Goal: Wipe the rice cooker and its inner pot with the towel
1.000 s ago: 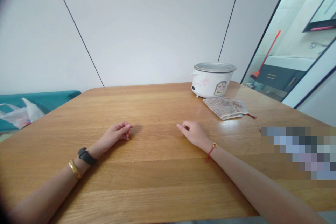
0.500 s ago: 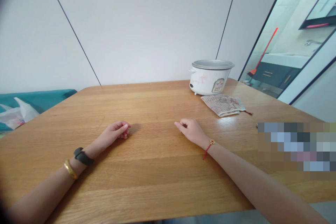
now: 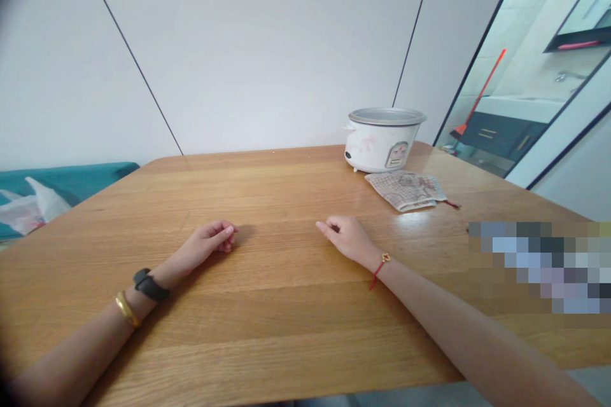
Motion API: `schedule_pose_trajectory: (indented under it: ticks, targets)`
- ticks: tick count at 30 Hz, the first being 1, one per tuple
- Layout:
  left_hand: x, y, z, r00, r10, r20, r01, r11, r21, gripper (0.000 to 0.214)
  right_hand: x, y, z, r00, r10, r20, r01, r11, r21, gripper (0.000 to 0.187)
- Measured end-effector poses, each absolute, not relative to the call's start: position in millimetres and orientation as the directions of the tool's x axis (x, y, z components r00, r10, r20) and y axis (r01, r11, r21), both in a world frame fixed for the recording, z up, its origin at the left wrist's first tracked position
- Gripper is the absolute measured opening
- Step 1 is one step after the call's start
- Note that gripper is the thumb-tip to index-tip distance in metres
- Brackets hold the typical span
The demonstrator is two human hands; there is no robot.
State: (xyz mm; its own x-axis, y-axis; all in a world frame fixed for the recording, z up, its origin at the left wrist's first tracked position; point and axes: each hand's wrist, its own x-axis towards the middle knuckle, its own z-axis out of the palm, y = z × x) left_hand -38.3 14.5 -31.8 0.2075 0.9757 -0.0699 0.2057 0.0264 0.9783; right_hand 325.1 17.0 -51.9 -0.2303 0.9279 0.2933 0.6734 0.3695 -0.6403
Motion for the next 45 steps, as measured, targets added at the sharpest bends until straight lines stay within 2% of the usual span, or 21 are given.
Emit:
schedule_pose_trajectory:
  ticks: [5, 45]
  targets:
    - [-39.7, 14.0, -33.5, 0.179, 0.981, -0.077, 0.188, 0.042, 0.981, 0.065, 324.8, 16.9, -52.7, -0.24, 0.921, 0.306, 0.686, 0.384, -0.618, 0.05]
    - [-37.4, 11.9, -30.1, 0.223, 0.973, -0.051, 0.243, -0.004, 0.97, 0.054, 323.2, 15.4, -50.3, -0.268, 0.899, 0.346, 0.703, 0.428, -0.568, 0.05]
